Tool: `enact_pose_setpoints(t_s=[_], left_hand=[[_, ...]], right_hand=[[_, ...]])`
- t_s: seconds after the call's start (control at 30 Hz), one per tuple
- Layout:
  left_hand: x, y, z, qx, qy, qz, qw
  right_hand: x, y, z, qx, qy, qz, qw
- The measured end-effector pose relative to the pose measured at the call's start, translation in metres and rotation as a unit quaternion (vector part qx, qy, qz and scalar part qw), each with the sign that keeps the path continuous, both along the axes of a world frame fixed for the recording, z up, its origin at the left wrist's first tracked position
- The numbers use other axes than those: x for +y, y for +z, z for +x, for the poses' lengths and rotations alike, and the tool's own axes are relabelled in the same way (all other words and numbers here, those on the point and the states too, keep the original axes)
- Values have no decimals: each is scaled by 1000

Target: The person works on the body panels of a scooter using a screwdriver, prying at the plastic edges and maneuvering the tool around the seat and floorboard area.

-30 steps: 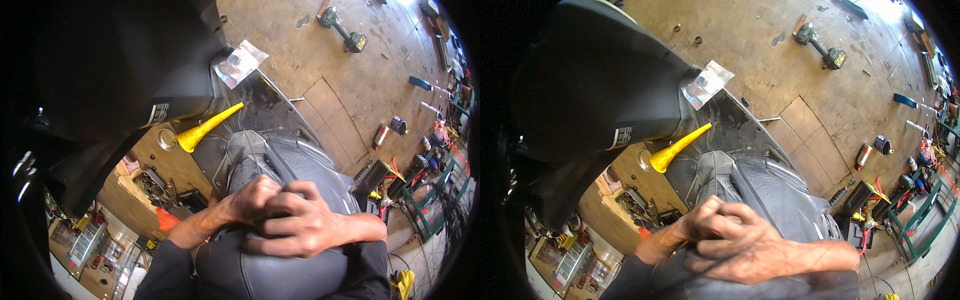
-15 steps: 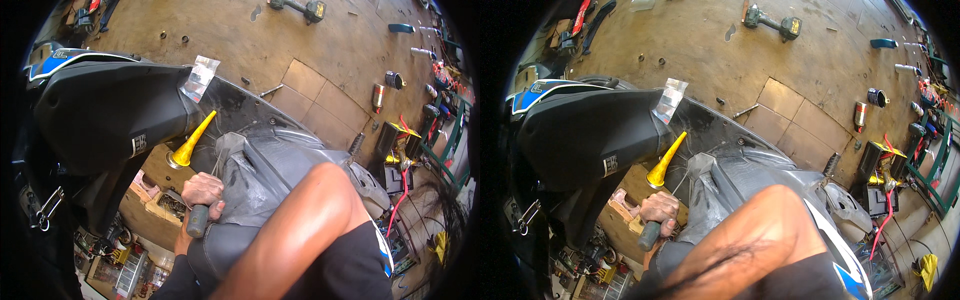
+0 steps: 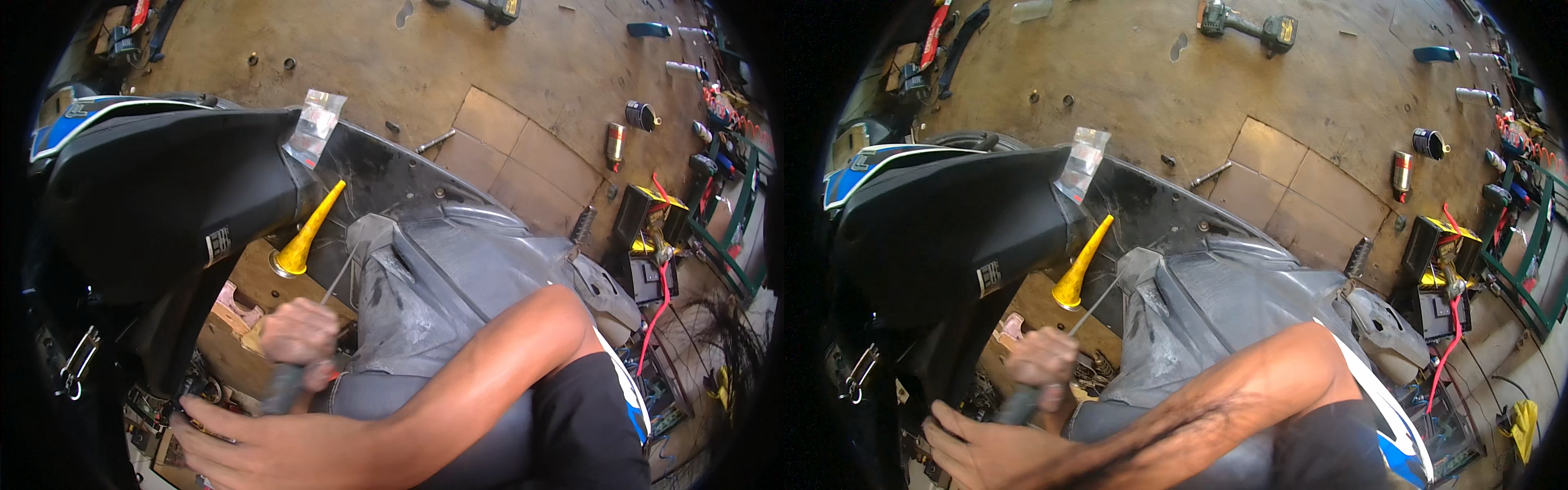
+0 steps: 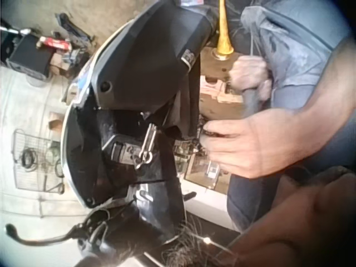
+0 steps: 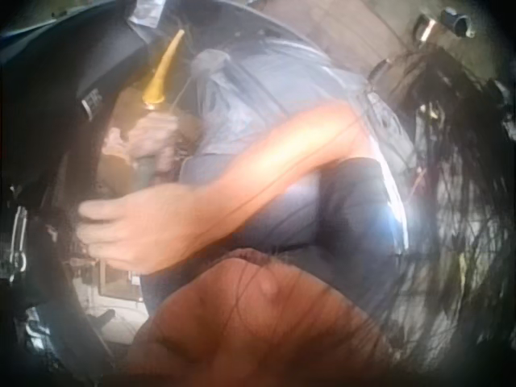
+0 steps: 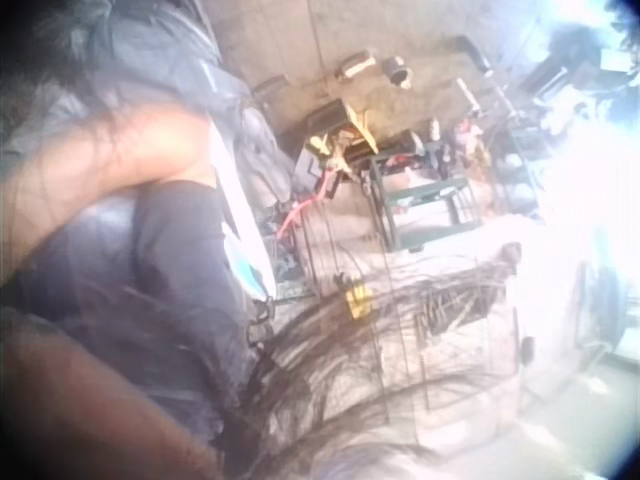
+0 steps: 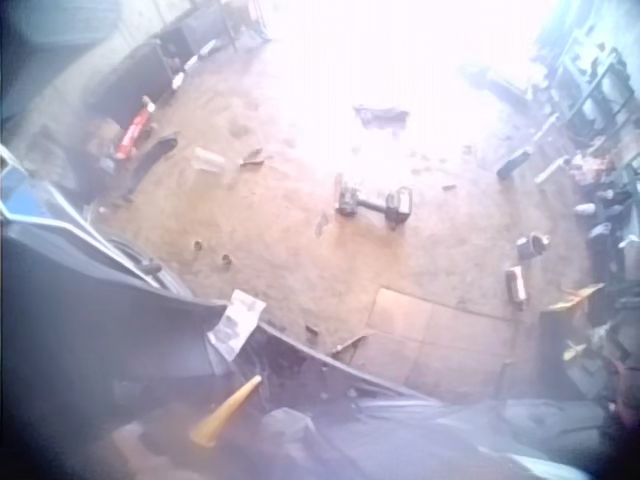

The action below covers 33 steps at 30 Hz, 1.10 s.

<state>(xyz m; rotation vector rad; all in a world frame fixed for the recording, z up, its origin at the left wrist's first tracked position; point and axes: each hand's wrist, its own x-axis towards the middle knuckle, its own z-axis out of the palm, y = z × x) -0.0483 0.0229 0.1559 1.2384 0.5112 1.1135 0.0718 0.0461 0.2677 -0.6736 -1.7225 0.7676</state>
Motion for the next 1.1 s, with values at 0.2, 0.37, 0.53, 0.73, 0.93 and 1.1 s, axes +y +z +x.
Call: enact_pose_setpoints(t_s=[0.2, 0.37, 0.53, 0.73, 0.93, 1.1], left_hand=[[17, 20, -22, 114, 61, -50, 990], [31, -6, -6, 503, 123, 67, 853], [13, -53, -34, 412, 216, -83, 881], [-108, -154, -72, 535, 199, -271, 775], [-152, -208, -50, 534, 267, -292, 747], [-153, -212, -53, 536, 257, -292, 750]], right_hand=[[22, -61, 28, 6, 167, -86, 982], [54, -119, 23, 47, 182, -194, 963], [94, -146, 59, 240, 30, -248, 938], [128, -169, 38, 226, -113, -229, 940], [152, -188, 20, 217, -86, -392, 890], [164, -221, -4, 222, -31, -412, 883]])
